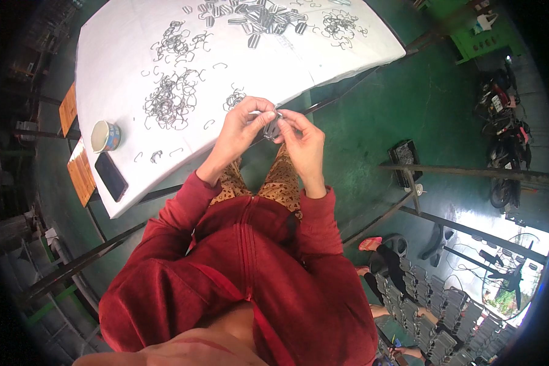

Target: The person assembles small metal components by hand at a table. They repeatedly pick up a metal clip and a wire loop, connect them, and place the assembled unit on the table. Other people are also working at the same table.

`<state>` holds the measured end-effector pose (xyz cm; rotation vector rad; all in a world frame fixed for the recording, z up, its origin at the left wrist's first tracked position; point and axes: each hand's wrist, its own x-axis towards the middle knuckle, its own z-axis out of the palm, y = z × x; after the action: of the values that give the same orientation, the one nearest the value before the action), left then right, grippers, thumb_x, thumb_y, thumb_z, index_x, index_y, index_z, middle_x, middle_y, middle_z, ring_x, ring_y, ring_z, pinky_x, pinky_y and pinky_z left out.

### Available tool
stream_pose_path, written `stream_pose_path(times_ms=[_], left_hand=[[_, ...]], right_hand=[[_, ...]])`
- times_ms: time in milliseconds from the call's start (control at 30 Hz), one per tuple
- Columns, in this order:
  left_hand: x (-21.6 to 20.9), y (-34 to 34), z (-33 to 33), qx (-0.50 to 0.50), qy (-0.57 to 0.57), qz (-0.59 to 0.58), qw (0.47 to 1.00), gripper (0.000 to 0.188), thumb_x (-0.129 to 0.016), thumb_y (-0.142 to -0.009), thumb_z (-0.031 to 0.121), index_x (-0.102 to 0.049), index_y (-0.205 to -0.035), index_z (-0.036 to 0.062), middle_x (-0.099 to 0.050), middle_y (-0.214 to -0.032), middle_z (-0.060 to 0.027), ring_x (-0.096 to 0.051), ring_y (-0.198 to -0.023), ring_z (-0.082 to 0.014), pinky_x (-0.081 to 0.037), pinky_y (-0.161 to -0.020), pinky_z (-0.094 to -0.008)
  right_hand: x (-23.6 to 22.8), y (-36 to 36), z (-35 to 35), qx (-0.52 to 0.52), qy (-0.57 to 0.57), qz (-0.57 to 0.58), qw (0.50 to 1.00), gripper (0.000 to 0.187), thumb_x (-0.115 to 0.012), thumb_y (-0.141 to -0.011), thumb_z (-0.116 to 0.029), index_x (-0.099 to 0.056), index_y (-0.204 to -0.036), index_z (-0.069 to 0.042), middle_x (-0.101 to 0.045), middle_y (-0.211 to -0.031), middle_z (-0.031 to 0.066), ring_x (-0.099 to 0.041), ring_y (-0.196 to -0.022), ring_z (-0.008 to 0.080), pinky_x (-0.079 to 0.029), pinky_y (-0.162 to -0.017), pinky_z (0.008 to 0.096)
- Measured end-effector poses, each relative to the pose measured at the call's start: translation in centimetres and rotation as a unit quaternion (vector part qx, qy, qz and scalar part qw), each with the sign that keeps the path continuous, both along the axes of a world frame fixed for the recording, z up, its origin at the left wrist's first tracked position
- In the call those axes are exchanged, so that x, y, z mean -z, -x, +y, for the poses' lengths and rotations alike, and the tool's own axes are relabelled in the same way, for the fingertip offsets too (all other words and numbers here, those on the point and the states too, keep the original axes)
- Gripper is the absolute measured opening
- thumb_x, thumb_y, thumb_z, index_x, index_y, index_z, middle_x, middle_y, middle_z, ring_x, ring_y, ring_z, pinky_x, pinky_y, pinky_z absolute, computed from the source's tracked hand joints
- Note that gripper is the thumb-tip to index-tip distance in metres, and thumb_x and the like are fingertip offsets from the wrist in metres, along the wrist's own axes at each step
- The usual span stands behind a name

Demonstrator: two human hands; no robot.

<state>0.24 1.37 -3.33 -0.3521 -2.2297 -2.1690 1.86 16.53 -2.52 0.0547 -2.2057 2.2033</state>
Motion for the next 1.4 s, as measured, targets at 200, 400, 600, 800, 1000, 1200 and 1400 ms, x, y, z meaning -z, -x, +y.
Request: stream_pose_path(times_ms=[200, 400, 600, 800, 1000, 1200, 1400], left_hand=[[-0.1, -1.1, 0.0, -0.02, 0.017, 0.023, 0.999, 0.012, -0.055, -0.091, 0.01, -0.058, -0.097, -0.0007, -0.063, -0.094, -0.0081, -0.059, -0.088, -0.014, -0.047, -0.08, -0.0282], [-0.3, -2.1, -0.4, -0.048, -0.048, -0.003, 0.998, 0.01, -0.057, -0.09, 0.006, -0.058, -0.096, -0.0011, -0.066, -0.091, -0.0085, -0.061, -0.083, -0.0129, -0.049, -0.075, -0.0257], [1.5, -3.4, -0.5, -0.078, -0.045, 0.002, 0.996, 0.006, -0.06, -0.087, 0.003, -0.058, -0.091, -0.0008, -0.065, -0.094, -0.009, -0.061, -0.087, -0.0155, -0.048, -0.078, -0.0274], [0.2, -4.6, -1.4, -0.08, -0.027, -0.01, 0.996, 0.009, -0.062, -0.084, 0.001, -0.058, -0.092, -0.0001, -0.062, -0.097, -0.0113, -0.061, -0.089, -0.0194, -0.047, -0.077, -0.0282], [0.5, -5.3, -1.6, -0.083, -0.036, 0.027, 0.996, 0.006, -0.056, -0.089, 0.001, -0.056, -0.094, -0.0012, -0.061, -0.099, -0.0104, -0.058, -0.092, -0.0154, -0.046, -0.08, -0.0276], [1.1, -3.9, -1.7, -0.091, -0.021, 0.062, 0.994, 0.009, -0.057, -0.09, 0.007, -0.058, -0.095, -0.0009, -0.064, -0.093, -0.0084, -0.061, -0.085, -0.0136, -0.049, -0.077, -0.0264], [-0.4, -3.1, -1.5, -0.077, -0.006, 0.083, 0.993, 0.01, -0.06, -0.087, 0.009, -0.06, -0.092, 0.0006, -0.062, -0.085, -0.0081, -0.06, -0.076, -0.0191, -0.047, -0.069, -0.0301]], right_hand=[[-1.0, 0.0, -0.1, -0.035, -0.069, -0.014, 0.997, 0.031, -0.062, -0.084, -0.001, -0.061, -0.114, -0.002, -0.067, -0.082, 0.0065, -0.06, -0.061, 0.0083, -0.048, -0.053, 0.0212], [-1.1, 7.8, 2.2, -0.027, -0.052, -0.01, 0.998, 0.025, -0.059, -0.088, -0.014, -0.064, -0.111, -0.004, -0.064, -0.073, 0.0037, -0.055, -0.059, 0.0056, -0.041, -0.047, 0.0197], [5.8, 23.3, -6.0, -0.056, -0.273, 0.089, 0.956, 0.03, -0.066, -0.081, -0.027, -0.065, -0.095, 0.0, -0.066, -0.081, 0.0145, -0.063, -0.069, 0.028, -0.048, -0.06, 0.0371], [11.1, 28.7, -9.8, 0.012, -0.408, 0.17, 0.897, 0.049, -0.066, -0.076, -0.018, -0.044, -0.113, 0.005, -0.059, -0.094, 0.0301, -0.061, -0.085, 0.0434, -0.05, -0.076, 0.0465], [5.0, 25.5, -6.3, -0.088, -0.284, -0.09, 0.951, 0.05, -0.066, -0.074, -0.006, -0.046, -0.119, 0.007, -0.062, -0.083, 0.0216, -0.066, -0.075, 0.0275, -0.055, -0.066, 0.0331], [0.8, 12.3, -1.8, -0.128, -0.001, -0.045, 0.991, 0.037, -0.066, -0.079, 0.001, -0.056, -0.114, 0.009, -0.065, -0.088, 0.0145, -0.064, -0.069, 0.0172, -0.053, -0.06, 0.0254], [-3.1, 2.7, -1.5, -0.058, 0.001, 0.059, 0.997, 0.027, -0.065, -0.08, 0.006, -0.059, -0.106, 0.01, -0.065, -0.087, 0.0123, -0.063, -0.069, 0.0146, -0.052, -0.061, 0.0237]])
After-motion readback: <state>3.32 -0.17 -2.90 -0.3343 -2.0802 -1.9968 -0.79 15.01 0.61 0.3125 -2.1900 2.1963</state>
